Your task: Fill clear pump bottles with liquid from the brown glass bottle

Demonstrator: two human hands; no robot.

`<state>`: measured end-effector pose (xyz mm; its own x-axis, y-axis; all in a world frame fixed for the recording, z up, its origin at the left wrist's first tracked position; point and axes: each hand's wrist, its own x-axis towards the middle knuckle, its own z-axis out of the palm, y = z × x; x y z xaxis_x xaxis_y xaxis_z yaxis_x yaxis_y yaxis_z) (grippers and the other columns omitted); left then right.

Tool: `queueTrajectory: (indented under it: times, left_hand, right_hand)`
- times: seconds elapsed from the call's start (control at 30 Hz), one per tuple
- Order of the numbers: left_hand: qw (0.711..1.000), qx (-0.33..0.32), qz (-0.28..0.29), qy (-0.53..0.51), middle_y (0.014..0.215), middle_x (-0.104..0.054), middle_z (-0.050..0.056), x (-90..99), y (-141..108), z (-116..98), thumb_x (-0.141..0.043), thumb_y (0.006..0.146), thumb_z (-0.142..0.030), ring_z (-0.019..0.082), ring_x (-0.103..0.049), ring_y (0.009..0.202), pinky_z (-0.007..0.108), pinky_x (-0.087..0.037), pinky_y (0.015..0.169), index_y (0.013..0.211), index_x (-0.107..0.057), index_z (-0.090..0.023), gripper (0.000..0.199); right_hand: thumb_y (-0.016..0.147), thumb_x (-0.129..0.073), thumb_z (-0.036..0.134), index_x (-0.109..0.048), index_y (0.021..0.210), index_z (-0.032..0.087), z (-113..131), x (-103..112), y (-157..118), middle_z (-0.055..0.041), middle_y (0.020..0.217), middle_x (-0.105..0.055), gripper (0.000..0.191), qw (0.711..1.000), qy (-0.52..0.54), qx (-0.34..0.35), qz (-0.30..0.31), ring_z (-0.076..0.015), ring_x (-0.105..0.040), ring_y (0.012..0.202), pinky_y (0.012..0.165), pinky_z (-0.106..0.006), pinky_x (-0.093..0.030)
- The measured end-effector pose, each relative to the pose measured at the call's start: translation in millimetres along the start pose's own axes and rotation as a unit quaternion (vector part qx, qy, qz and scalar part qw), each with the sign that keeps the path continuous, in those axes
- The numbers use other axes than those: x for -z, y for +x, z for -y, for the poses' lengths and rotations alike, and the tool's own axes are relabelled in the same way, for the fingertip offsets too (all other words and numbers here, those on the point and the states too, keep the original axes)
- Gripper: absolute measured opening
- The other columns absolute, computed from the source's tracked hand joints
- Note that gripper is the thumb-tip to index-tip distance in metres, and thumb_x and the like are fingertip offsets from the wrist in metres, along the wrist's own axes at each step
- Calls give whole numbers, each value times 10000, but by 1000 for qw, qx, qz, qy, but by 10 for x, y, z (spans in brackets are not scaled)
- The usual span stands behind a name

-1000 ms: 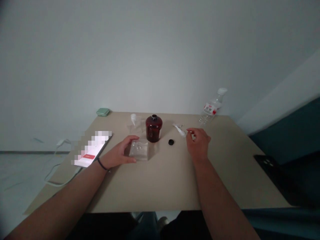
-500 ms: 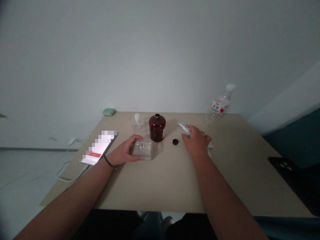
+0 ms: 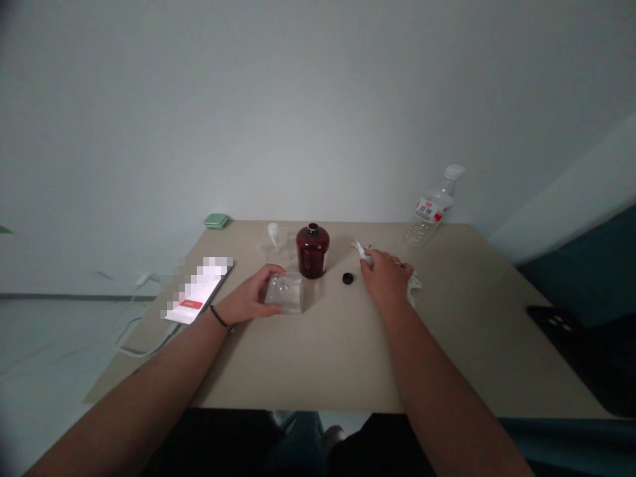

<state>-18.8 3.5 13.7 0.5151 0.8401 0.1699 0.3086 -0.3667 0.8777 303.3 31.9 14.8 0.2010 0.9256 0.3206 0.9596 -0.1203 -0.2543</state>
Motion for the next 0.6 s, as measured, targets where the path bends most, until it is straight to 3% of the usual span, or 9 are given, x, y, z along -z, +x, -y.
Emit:
queueTrajectory:
  times: [0.2, 0.33, 0.47, 0.6]
  left_hand:
    - [1000, -9, 2, 2, 1131, -585, 73, -4, 2, -9, -828, 676, -405, 246, -581, 1012, 382, -473, 910, 1207, -475, -198, 670]
    - [1000, -9, -3, 11, 1128, -597, 72, -5, -6, 12, -830, 683, -402, 249, -590, 1007, 393, -484, 907, 1228, -475, -201, 681]
    - [1000, -9, -5, 10, 1140, -606, 79, -17, -9, 64, -833, 683, -401, 255, -601, 1001, 403, -486, 903, 1245, -481, -203, 692]
    - [1000, -16, -6, 16, 1203, -596, 100, -16, -13, 57, -833, 687, -407, 279, -594, 1073, 426, -476, 949, 1252, -476, -203, 699]
  right_hand:
    - [919, -492, 333, -713, 1144, 237, 23, 84, 6, -116, 1168, -728, 330, 999, -7, 13, -31, -314, -614, 1094, 944, -506, -333]
    - [885, -456, 242, -719, 1146, 216, -265, 319, -54, -139, 1189, -697, 371, 996, -23, -37, -75, -310, -620, 1090, 918, -472, -409]
    - [820, -539, 272, -711, 1202, 175, -643, 411, -181, -178, 1227, -656, 430, 999, -18, -40, 5, -309, -641, 1083, 939, -441, -480]
    - [790, -578, 224, -730, 1173, 193, -796, 333, -272, -162, 1255, -672, 413, 997, -3, -3, 79, -305, -654, 1123, 989, -432, -496]
